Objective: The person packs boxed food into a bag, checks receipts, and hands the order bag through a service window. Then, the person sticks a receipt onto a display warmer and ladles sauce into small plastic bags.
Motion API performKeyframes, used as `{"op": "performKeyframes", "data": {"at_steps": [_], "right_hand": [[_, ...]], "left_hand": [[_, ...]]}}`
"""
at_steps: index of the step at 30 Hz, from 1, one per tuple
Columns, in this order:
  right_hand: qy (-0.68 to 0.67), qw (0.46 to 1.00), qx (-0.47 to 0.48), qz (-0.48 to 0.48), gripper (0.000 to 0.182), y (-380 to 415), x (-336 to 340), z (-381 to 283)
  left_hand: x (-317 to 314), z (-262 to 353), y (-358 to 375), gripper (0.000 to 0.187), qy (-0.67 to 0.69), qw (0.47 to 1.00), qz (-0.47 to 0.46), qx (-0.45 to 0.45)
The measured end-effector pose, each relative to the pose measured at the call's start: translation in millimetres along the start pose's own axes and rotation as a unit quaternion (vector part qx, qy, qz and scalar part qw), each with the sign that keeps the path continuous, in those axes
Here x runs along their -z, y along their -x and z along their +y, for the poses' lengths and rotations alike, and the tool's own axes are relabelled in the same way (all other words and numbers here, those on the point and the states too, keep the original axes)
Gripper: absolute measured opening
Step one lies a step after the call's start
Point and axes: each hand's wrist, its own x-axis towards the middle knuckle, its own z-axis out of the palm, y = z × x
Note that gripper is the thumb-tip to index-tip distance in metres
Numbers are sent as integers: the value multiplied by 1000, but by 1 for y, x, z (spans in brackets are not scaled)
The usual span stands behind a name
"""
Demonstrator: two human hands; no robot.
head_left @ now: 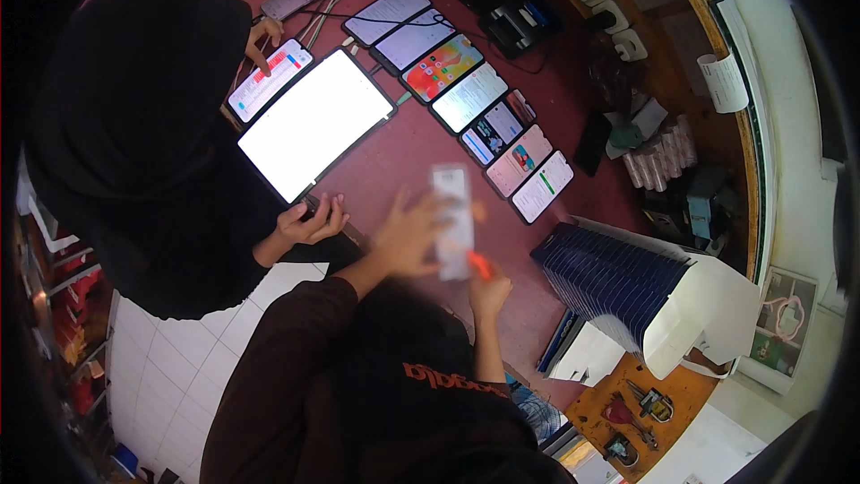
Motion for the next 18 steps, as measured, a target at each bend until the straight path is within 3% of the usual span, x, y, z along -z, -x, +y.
{"op": "performKeyframes", "data": {"at_steps": [8, 14, 18], "right_hand": [[-15, 997, 47, -62, 19, 12, -12, -6], [-5, 1000, 1, 4, 20, 5, -1, -1], [-2, 1000, 24, 5, 21, 6, 2, -2]], "left_hand": [[-4, -1, 0, 68, 5, 1000, 16, -4], [-1, 0, 0, 68, 8, 1000, 17, -4], [3, 2, 0, 68, 12, 1000, 17, -4]]}}
